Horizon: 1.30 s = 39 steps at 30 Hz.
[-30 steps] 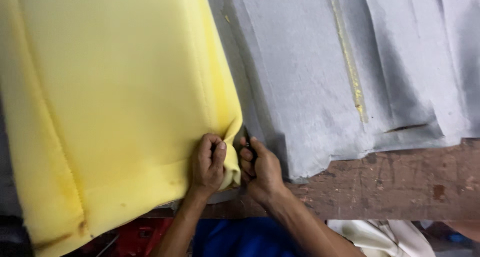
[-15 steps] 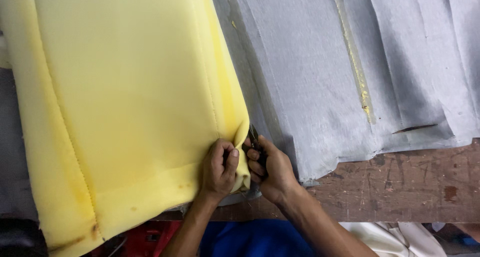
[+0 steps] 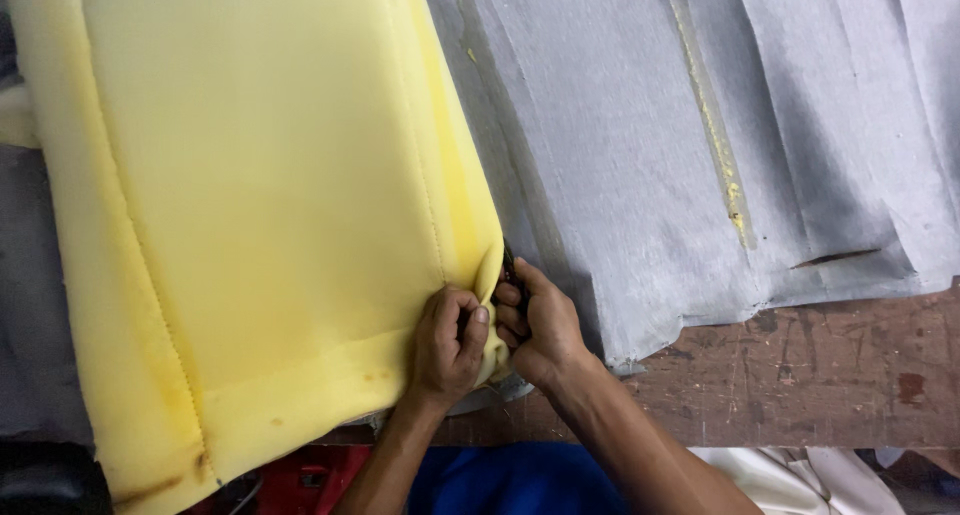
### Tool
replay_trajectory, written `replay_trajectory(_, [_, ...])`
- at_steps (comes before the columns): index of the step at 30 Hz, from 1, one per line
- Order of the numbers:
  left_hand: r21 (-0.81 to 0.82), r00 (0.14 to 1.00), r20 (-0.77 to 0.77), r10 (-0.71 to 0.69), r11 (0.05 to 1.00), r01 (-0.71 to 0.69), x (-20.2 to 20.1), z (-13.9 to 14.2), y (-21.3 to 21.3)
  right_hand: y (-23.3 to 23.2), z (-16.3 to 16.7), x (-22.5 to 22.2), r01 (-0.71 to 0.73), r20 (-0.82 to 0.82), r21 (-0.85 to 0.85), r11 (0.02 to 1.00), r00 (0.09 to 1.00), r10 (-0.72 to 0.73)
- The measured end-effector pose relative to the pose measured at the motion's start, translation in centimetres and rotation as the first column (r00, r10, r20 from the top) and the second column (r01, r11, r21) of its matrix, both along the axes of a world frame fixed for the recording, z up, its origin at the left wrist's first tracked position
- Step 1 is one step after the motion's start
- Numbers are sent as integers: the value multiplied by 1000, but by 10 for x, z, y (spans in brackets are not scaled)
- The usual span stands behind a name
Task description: The person uses a utility knife to cut a yellow foam sheet placed on a gray fabric surface. They hold the foam with one hand and guide the knife along the edge with the other, trimming the material in a workshop setting.
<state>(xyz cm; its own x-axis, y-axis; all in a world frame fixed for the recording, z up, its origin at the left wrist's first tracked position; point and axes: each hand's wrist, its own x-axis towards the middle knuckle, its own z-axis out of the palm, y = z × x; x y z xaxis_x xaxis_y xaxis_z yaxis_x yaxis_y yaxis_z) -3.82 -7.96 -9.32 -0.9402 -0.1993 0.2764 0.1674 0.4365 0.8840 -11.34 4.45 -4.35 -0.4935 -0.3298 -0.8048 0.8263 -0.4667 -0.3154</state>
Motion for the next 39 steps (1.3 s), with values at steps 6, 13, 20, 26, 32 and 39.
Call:
replay_trajectory(6, [84, 997, 25, 67, 994, -69, 4, -5, 0, 3, 7, 1, -5, -39, -87, 996, 999, 2])
replay_trajectory(13, [62, 997, 29, 66, 996, -68, 5, -2, -2, 4, 10, -10, -71, -49, -104, 992, 997, 66])
replay_trajectory(20, [-191, 994, -107, 2, 981, -23, 5, 11, 4, -2, -1, -32, -110, -63, -54, 992, 992, 107])
replay_trajectory(26, [-149, 994, -101, 31, 988, -45, 9, 12, 5, -3, -3, -24, -68, -138, -77, 995, 989, 57])
replay_trajectory(32, [18, 987, 21, 161, 987, -161, 9, 5, 2, -1, -2, -26, -78, -82, -53, 996, 994, 73])
replay_trajectory(39, [-155, 992, -79, 98, 982, -110, 9, 18, 10, 1, 0, -43, -165, -134, -108, 980, 979, 150])
